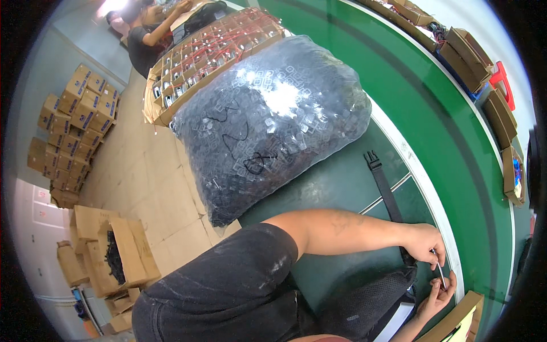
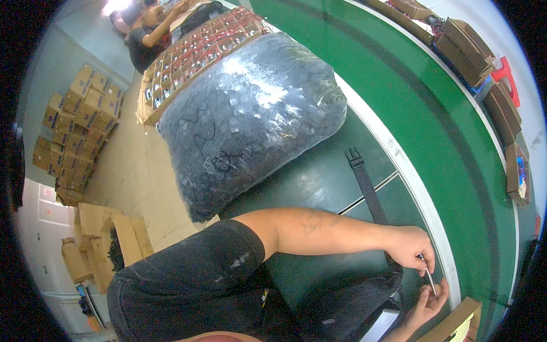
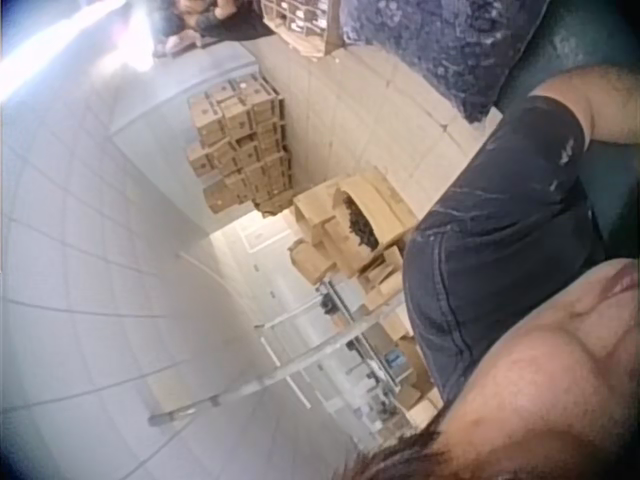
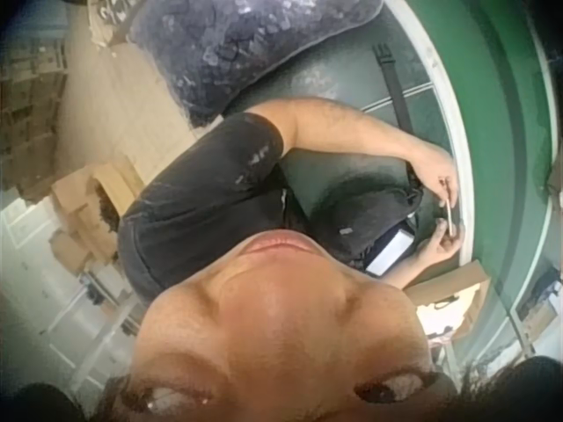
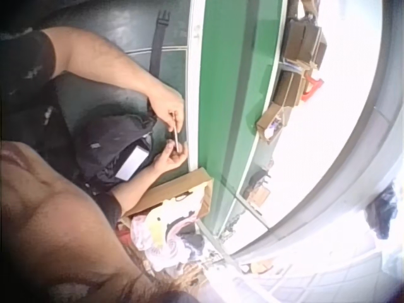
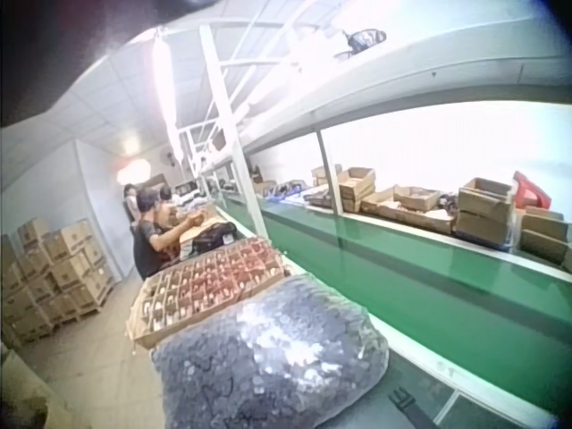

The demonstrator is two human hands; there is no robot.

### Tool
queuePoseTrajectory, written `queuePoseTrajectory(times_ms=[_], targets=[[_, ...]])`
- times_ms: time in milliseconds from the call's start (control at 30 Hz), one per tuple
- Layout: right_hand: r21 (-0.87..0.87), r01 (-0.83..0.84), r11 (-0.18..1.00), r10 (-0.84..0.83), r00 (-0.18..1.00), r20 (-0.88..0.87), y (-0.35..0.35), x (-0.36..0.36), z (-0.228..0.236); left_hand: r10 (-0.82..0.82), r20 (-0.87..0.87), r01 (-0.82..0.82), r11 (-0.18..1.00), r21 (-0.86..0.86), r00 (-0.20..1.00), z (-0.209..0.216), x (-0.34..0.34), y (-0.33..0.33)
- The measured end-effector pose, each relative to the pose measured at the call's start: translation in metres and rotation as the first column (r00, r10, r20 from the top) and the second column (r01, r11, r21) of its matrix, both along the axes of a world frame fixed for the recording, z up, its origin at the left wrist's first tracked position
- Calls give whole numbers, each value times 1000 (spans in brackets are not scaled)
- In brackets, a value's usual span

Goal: Assembling and inspecting small black bags using metal tools on a workshop table.

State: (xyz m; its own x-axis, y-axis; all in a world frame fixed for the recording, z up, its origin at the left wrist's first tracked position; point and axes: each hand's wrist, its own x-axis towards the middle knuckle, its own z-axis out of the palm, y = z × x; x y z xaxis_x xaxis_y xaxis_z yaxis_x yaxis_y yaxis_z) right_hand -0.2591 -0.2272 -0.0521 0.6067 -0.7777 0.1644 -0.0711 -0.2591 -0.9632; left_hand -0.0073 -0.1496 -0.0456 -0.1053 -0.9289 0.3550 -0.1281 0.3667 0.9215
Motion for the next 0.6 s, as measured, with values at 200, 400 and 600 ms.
queuePoseTrajectory(times_ms=[200, 400, 600], targets=[[17, -16, 1000, 16, 1000, 5, 0, 0, 3, -11, 10, 11, 999, 41, 1000, 4, 2, 1], [-25, 160, 987, -162, 983, -89, 2, 9, 4, 5, -26, -4, 999, 42, 1000, 6, 5, 2], [44, 109, 993, -105, 990, -91, -2, 3, 3, -101, -36, 105, 983, 153, 994, -5, 2, -12]])
